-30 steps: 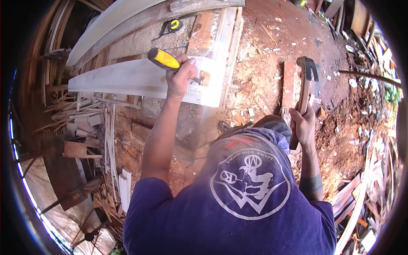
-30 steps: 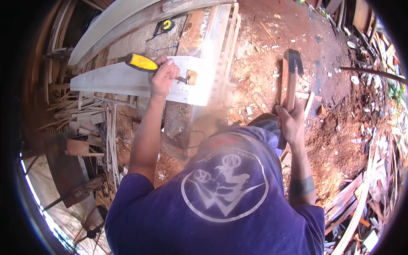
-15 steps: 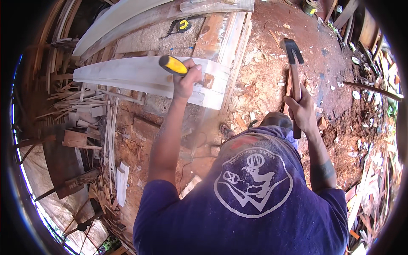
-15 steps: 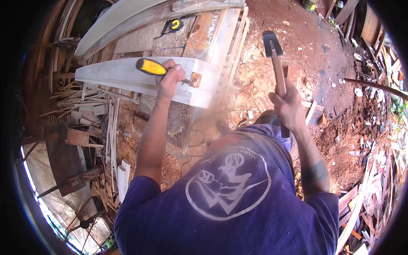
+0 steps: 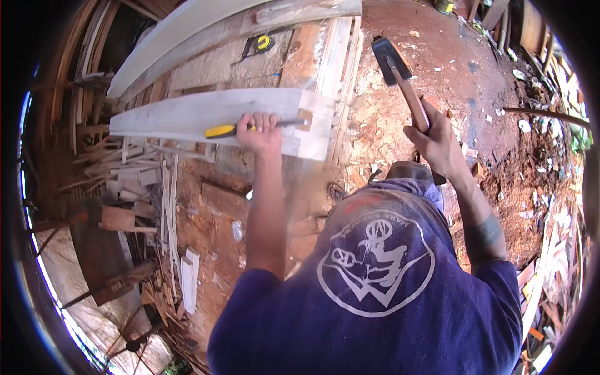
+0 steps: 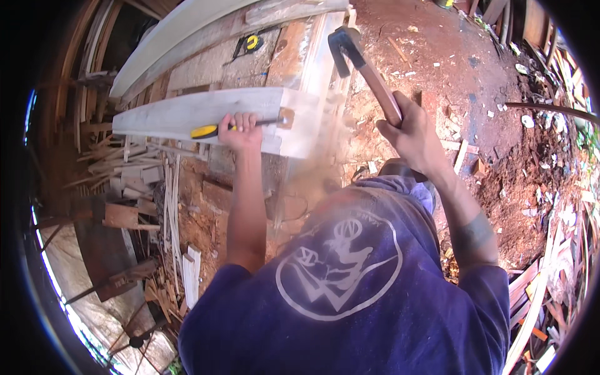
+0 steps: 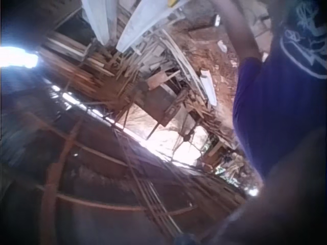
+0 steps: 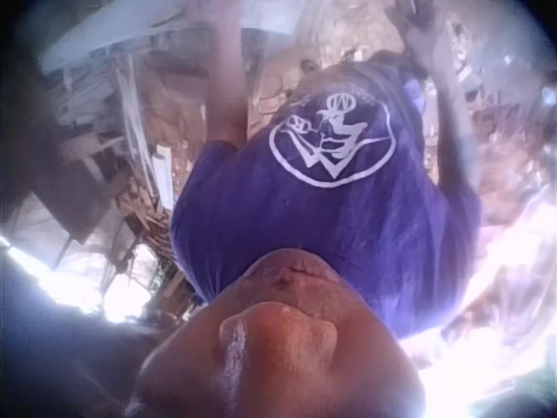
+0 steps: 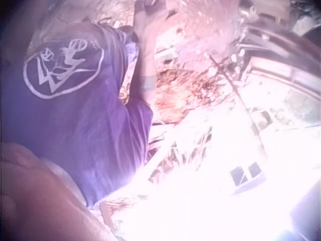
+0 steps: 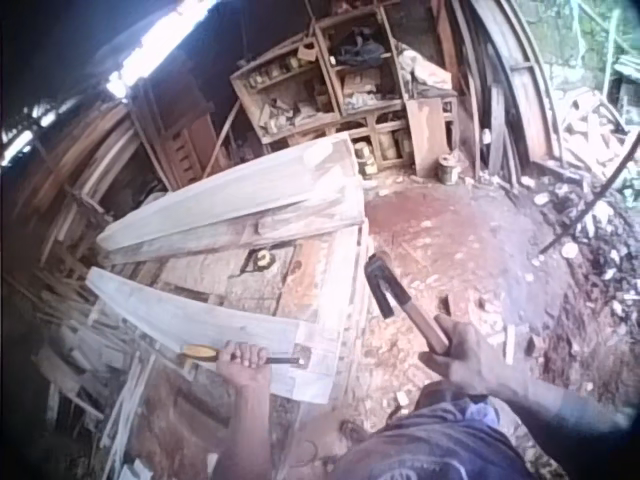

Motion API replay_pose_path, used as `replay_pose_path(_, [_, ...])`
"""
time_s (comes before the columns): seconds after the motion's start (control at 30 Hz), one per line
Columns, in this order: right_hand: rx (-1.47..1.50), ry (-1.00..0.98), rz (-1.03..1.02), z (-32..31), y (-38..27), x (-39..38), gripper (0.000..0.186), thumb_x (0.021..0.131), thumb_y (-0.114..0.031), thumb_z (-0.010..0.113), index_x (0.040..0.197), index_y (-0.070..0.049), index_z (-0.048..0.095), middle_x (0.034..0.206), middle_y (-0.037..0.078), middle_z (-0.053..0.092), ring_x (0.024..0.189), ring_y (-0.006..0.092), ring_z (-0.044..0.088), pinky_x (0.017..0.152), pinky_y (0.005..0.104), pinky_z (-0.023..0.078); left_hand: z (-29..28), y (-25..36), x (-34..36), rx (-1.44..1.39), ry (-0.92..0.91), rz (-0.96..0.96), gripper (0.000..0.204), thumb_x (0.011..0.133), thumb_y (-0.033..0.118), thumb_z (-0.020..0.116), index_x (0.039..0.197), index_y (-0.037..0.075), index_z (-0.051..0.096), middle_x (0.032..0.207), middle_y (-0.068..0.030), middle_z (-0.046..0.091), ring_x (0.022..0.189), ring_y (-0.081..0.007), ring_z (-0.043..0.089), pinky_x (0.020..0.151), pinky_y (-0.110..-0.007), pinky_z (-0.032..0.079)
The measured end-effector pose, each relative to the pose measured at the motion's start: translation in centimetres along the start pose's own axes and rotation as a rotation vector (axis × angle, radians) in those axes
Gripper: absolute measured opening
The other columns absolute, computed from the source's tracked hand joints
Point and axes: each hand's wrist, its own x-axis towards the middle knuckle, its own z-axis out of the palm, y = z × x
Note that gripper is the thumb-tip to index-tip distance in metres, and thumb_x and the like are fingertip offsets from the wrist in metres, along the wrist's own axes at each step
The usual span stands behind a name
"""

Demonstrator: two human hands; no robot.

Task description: The person uses a hammer and a chisel to carve out segments of a wooden beam.

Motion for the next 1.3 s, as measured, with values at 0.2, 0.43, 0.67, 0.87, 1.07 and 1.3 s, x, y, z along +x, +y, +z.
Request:
replay_pose_path(0.2, [0.002, 0.038, 0.076, -1.4, 1.5, 0.4, 0.026, 0.086, -0.017, 0.069, 0.085, 0.000, 0.049, 0.067, 0.008, 0.049, 0.064, 0.0188, 0.048, 0.063, 0.0382, 0.041, 4.3, -0.9, -2.6, 0.562, -0.413, 0.067, 0.026, 0.091, 0.016, 0.047, 0.068, 0.015, 0.036, 0.050, 0.0016, 0.026, 0.046, -0.0120, 0.019, 0.051, -0.033, 0.024])
replay_pose_path(0.43, [-0.005, 0.007, 0.105, -1.1, 2.4, -0.1, 0.025, 0.086, -0.019, 0.068, 0.085, 0.000, 0.051, 0.065, 0.009, 0.047, 0.061, 0.0193, 0.045, 0.060, 0.0383, 0.040, 4.1, -2.4, -1.7, 0.750, -0.503, 0.076, 0.032, 0.093, 0.003, 0.054, 0.070, 0.012, 0.035, 0.054, 0.0038, 0.030, 0.047, -0.0086, 0.028, 0.049, -0.030, 0.028])
replay_pose_path(0.67, [-0.078, -0.035, 0.107, -1.3, 2.0, -0.4, 0.028, 0.087, -0.022, 0.068, 0.096, 0.003, 0.058, 0.069, 0.016, 0.057, 0.065, 0.0236, 0.057, 0.063, 0.0399, 0.046, 3.6, -4.2, -2.3, 1.226, -0.542, 0.247, 0.031, 0.092, 0.002, 0.057, 0.070, 0.011, 0.037, 0.057, 0.0034, 0.034, 0.050, -0.0096, 0.033, 0.052, -0.029, 0.032])
replay_pose_path(0.87, [-0.152, -0.075, 0.060, -1.2, 1.9, -0.3, 0.029, 0.088, -0.022, 0.067, 0.103, 0.002, 0.060, 0.079, 0.025, 0.066, 0.076, 0.0375, 0.069, 0.071, 0.0461, 0.051, 4.4, -3.2, -1.7, 1.121, -0.551, 0.109, 0.034, 0.093, 0.005, 0.060, 0.066, 0.010, 0.040, 0.057, 0.0034, 0.042, 0.052, -0.0065, 0.035, 0.051, -0.026, 0.031])
replay_pose_path(1.07, [-0.128, -0.104, 0.056, -1.2, 2.1, -0.3, 0.023, 0.088, -0.018, 0.065, 0.096, 0.002, 0.057, 0.078, 0.025, 0.066, 0.073, 0.0373, 0.069, 0.070, 0.0473, 0.050, 5.0, -3.7, -3.3, 1.293, -0.616, 0.079, 0.036, 0.096, 0.007, 0.056, 0.067, 0.011, 0.035, 0.057, 0.0032, 0.036, 0.052, -0.0085, 0.033, 0.053, -0.028, 0.032])
replay_pose_path(1.3, [-0.148, -0.080, -0.069, -1.1, 2.8, 0.5, 0.023, 0.087, -0.015, 0.064, 0.100, 0.003, 0.058, 0.072, 0.025, 0.065, 0.067, 0.0374, 0.069, 0.067, 0.0488, 0.053, 4.2, -3.8, -2.8, 1.202, -0.579, 0.093, 0.037, 0.096, 0.006, 0.057, 0.067, 0.012, 0.034, 0.057, 0.0042, 0.035, 0.051, -0.0065, 0.030, 0.050, -0.027, 0.030])
